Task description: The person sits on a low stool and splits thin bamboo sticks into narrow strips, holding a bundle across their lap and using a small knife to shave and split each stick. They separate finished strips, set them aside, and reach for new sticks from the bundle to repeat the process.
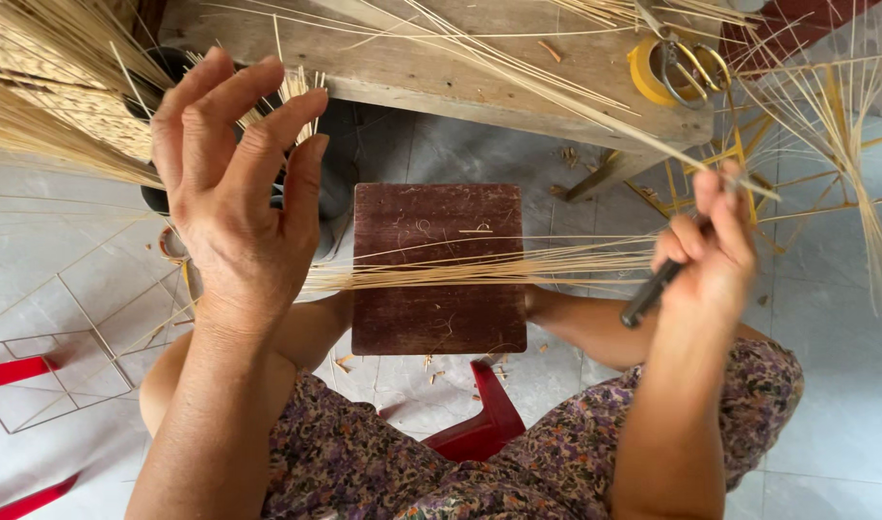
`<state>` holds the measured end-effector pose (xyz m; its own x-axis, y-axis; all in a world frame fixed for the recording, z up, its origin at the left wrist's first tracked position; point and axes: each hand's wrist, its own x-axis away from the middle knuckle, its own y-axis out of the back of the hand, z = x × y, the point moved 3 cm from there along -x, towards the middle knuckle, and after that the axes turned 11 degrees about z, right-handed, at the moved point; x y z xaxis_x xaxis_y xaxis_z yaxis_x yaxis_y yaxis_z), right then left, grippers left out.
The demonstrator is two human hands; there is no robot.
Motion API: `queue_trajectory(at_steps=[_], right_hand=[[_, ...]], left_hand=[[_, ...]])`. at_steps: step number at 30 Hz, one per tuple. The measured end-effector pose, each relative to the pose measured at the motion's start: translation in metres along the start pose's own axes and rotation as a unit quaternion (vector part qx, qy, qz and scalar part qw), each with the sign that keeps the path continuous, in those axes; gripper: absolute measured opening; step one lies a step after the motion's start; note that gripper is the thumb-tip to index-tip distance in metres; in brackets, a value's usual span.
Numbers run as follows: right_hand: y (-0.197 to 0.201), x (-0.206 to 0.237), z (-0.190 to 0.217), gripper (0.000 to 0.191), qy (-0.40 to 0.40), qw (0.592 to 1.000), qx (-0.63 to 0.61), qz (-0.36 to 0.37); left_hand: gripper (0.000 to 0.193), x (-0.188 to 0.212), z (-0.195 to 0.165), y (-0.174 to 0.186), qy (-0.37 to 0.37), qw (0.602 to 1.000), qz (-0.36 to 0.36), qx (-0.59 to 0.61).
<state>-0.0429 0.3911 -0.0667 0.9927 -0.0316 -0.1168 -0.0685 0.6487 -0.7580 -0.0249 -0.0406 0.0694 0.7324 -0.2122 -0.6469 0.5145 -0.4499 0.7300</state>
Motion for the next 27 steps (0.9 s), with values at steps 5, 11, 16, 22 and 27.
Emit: queue_trajectory(at_steps=[5,11,16,22,27], right_hand=[[-0.042,-0.089,-0.057,0.025,-0.032,0.999,-0.019,-0.02],[-0.079,-0.13,-0.094,0.021,-0.126,0.982,0.094,-0.104],[-0.071,-0.123,-0.095,0.02,-0.2,0.964,0.161,-0.073],[-0.031,-0.047,-0.109,0.027,-0.24,0.958,0.131,-0.089],[-0.012,0.019,-0.135,0.028,-0.246,0.958,0.067,-0.132]], left_hand=[[0.014,-0.002,-0.004,-0.015,0.028,0.995,0.048,0.08],[0.013,0.005,-0.009,-0.026,0.047,0.984,0.121,0.119],[0.011,0.006,-0.004,-0.031,0.043,0.978,0.137,0.15],[0.007,0.021,-0.004,-0.081,0.02,0.962,0.211,0.17],[0.006,0.054,-0.01,-0.155,0.022,0.942,0.31,0.127]])
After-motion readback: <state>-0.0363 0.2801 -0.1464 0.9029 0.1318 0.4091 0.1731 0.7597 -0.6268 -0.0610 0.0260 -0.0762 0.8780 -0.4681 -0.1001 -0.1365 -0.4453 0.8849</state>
